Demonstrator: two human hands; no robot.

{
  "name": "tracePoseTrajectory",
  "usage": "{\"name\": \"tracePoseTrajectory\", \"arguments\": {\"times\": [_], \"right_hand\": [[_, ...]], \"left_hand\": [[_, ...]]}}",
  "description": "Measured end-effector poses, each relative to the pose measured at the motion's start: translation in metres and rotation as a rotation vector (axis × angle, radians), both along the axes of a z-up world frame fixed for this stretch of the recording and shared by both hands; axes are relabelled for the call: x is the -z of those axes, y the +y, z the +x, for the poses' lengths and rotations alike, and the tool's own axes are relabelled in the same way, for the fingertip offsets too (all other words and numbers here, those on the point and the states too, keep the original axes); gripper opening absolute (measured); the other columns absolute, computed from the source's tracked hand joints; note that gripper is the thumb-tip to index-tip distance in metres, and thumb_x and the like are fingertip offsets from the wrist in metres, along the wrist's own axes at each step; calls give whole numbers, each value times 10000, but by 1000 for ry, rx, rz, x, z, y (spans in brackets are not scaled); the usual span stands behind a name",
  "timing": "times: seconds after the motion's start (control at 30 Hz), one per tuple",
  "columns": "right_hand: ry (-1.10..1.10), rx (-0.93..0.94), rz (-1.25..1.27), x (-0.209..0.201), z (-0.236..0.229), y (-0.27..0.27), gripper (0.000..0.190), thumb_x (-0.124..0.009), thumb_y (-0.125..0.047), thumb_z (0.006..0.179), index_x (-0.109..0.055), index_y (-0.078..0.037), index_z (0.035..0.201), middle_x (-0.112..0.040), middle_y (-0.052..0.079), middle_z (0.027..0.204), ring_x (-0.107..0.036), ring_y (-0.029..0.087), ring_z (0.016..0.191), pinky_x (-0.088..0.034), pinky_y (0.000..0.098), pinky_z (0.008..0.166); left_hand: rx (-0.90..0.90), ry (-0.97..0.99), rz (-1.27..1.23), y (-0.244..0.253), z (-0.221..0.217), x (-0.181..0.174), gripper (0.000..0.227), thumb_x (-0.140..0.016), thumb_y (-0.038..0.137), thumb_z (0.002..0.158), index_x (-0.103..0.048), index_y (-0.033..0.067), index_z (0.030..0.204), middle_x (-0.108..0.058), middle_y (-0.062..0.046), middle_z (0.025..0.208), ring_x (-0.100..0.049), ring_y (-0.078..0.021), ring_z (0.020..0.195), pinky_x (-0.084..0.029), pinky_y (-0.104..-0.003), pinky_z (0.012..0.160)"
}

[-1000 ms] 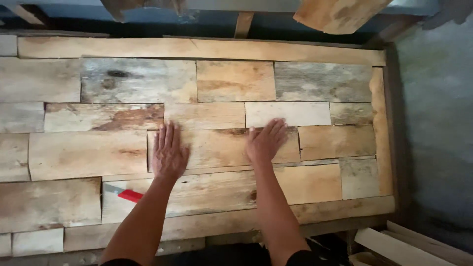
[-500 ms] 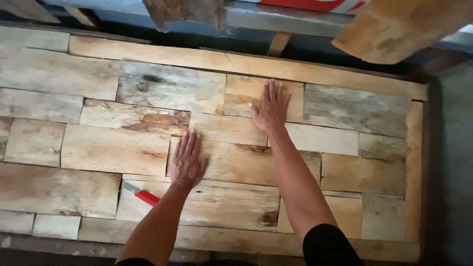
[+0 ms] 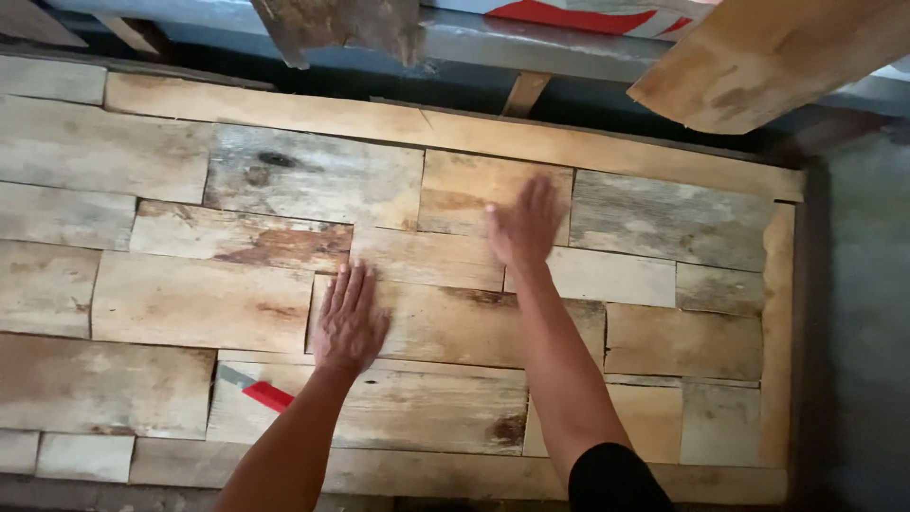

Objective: Arranging and fitting small wood panels together on a flat surface.

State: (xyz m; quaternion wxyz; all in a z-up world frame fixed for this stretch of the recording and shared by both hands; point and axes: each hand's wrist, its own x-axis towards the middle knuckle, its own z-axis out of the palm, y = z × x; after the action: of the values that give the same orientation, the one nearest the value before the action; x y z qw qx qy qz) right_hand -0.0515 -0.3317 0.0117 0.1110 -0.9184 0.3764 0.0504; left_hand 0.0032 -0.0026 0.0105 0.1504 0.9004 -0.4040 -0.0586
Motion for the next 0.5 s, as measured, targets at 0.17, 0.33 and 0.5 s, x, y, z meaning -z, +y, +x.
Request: {"name": "tracePoseTrajectory", "arguments": {"times": [0.17,0.33,0.5], "right_hand": [[90,251,-2,-8,-23,-14,995,-388,-717,1032,-104,33,1620,-23,245,1730,-4,376,1614,61,588,1266],[-232,69,70,6,-20,2,1021,-684,-330,891,-157,45,1681,-140,251,1740,-144,363,1596,-36,496,1296],[-161,-472,136,10,-20,-1,936,-739,-279,881,-200,-38,1608,-170,186,1705,-163,322,1591,-61,527,1296]], "left_hand": [[7,-25,11,0,-1,3,780,-563,405,928,-325,53,1582,-284,-159,1667,-230,-336,1550,-182,-462,1254],[-12,-16,61,-2,-1,-3,769,-568,403,915,-335,63,1564,-278,-147,1671,-222,-317,1561,-169,-450,1270],[-11,-2,9,-1,-2,3,777,-567,409,933,-341,39,1578,-284,-158,1663,-221,-325,1552,-170,-454,1258]]}}
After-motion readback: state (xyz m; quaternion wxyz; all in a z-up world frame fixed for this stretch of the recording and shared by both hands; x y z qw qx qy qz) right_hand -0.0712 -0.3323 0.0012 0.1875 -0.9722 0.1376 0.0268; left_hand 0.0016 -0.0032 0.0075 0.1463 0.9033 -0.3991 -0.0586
